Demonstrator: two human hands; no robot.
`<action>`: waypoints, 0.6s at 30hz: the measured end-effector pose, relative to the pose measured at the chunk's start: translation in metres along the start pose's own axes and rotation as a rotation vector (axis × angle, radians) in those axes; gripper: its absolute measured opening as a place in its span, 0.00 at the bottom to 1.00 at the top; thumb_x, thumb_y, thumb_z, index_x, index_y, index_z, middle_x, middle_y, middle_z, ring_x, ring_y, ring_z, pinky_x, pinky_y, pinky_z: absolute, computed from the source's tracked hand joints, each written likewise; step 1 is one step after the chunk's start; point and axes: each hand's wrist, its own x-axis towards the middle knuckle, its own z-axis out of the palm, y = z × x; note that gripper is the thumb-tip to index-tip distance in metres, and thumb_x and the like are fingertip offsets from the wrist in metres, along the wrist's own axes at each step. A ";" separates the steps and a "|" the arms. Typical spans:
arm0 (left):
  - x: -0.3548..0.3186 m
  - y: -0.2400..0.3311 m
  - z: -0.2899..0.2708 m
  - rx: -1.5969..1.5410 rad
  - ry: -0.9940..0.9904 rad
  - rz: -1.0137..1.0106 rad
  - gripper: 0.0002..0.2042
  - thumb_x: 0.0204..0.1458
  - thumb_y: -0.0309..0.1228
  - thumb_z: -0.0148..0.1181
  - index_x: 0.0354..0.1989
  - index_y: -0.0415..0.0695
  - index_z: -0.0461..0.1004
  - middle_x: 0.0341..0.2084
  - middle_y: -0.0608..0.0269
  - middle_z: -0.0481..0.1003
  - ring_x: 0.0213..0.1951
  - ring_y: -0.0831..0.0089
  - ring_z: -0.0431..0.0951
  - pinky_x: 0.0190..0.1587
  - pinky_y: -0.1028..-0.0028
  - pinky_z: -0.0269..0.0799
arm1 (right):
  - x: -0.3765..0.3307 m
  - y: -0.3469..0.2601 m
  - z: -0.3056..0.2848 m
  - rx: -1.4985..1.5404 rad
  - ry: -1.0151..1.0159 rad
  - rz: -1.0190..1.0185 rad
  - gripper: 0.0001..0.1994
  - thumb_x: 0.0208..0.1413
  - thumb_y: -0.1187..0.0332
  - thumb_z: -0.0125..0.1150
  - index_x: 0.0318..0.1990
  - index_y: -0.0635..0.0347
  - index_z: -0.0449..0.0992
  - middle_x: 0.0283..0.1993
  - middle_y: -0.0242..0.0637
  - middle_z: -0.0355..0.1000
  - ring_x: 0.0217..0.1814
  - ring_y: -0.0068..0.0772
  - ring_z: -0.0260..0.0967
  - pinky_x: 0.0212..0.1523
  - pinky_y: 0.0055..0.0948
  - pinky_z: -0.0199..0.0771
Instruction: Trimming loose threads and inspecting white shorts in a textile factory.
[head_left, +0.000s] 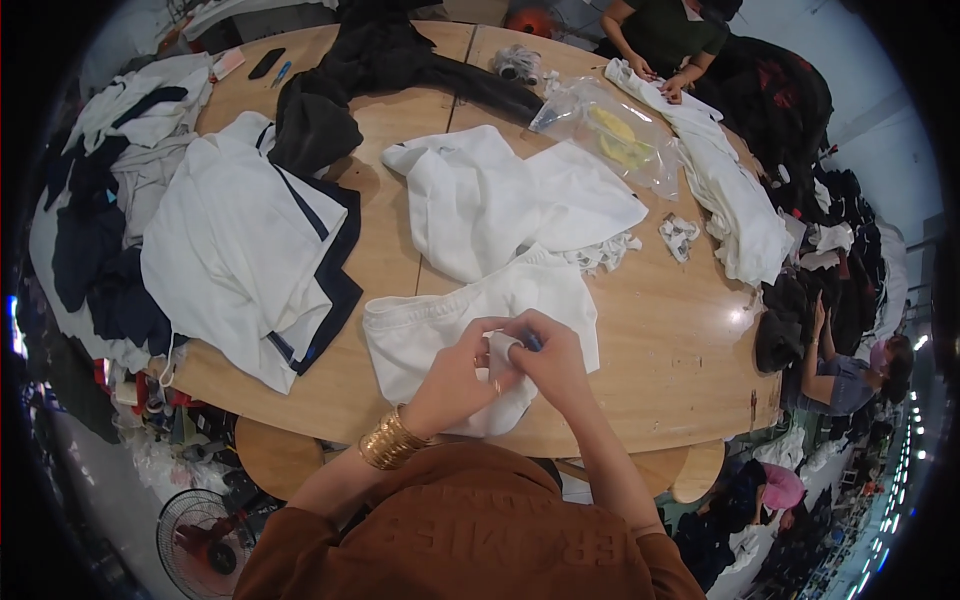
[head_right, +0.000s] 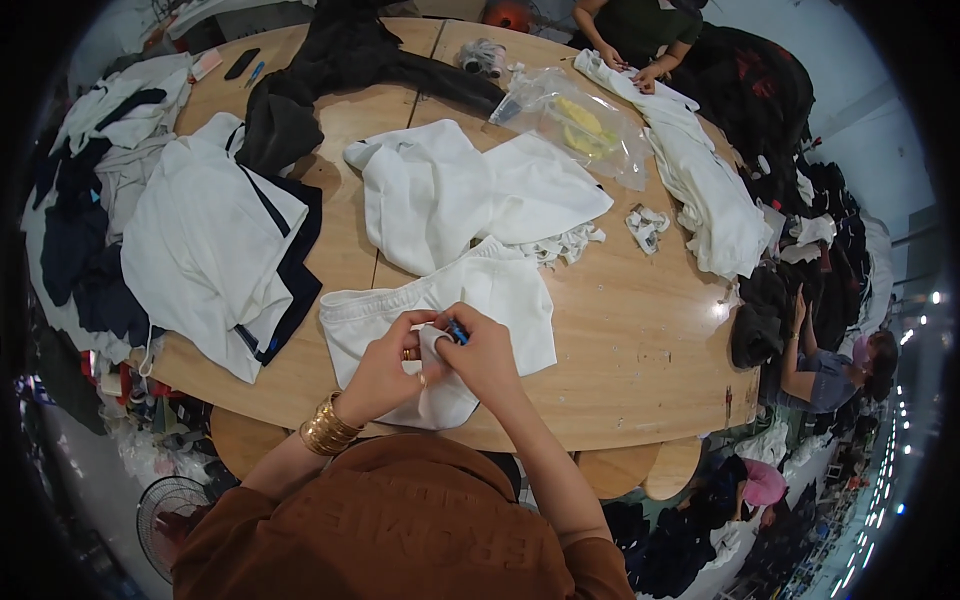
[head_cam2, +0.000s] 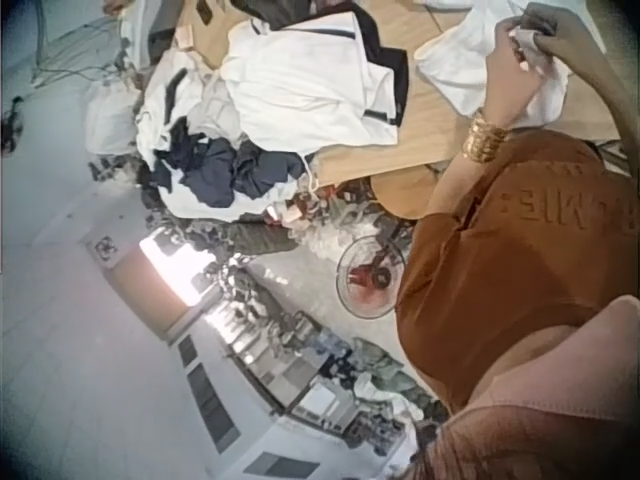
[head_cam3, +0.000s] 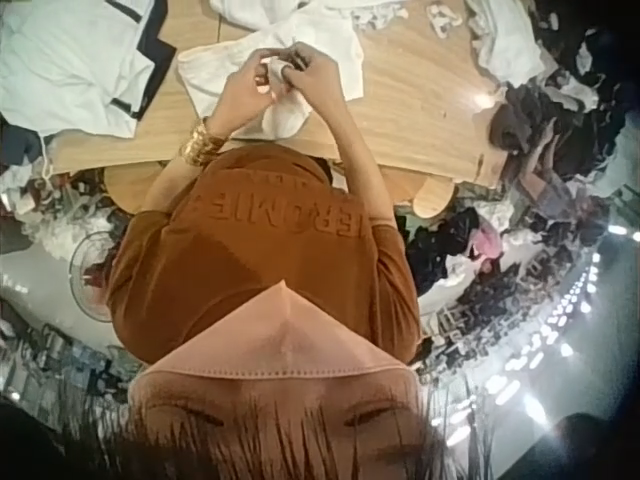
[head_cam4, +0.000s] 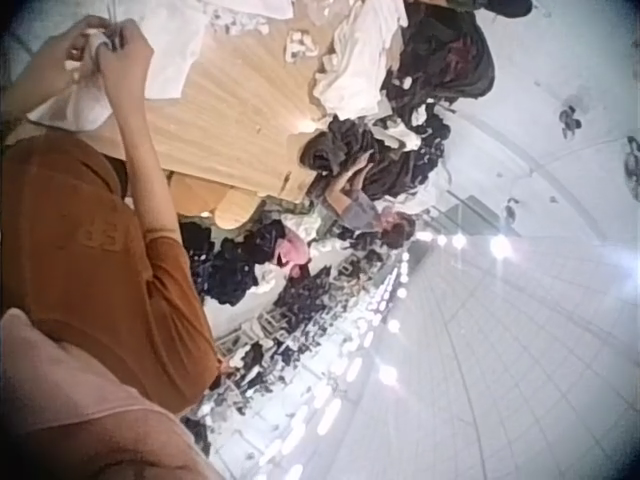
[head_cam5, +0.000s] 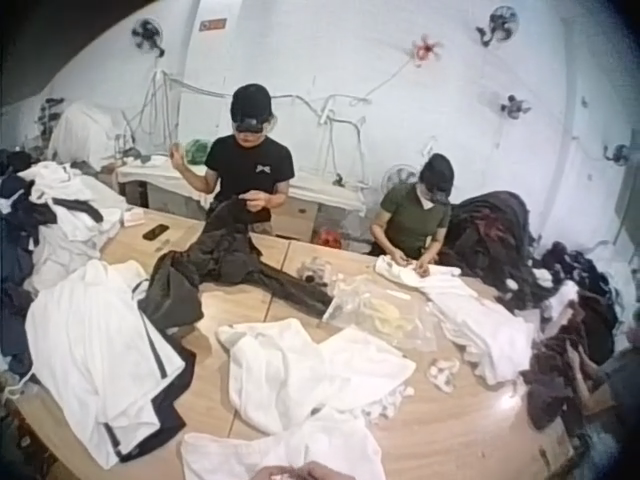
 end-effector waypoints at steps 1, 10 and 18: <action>0.004 -0.001 -0.005 0.136 -0.011 -0.026 0.16 0.49 0.22 0.47 0.48 0.39 0.64 0.27 0.63 0.72 0.31 0.80 0.71 0.35 0.80 0.68 | 0.001 -0.002 -0.001 0.003 0.002 0.009 0.06 0.39 0.76 0.56 0.28 0.64 0.71 0.20 0.26 0.65 0.22 0.12 0.56 0.23 0.15 0.56; 0.013 -0.008 -0.033 -0.622 0.004 -0.278 0.16 0.49 0.21 0.41 0.47 0.38 0.67 0.30 0.64 0.73 0.33 0.79 0.73 0.38 0.78 0.71 | -0.011 0.019 -0.007 0.219 -0.164 0.219 0.09 0.43 0.67 0.63 0.28 0.63 0.72 0.19 0.24 0.64 0.20 0.12 0.54 0.20 0.15 0.51; -0.004 -0.009 -0.054 -0.239 -0.051 -0.177 0.09 0.43 0.23 0.44 0.31 0.35 0.71 0.26 0.67 0.70 0.28 0.83 0.67 0.33 0.84 0.61 | -0.026 -0.008 -0.025 0.580 -0.104 0.326 0.07 0.45 0.68 0.61 0.29 0.61 0.72 0.17 0.19 0.59 0.14 0.09 0.48 0.13 0.14 0.41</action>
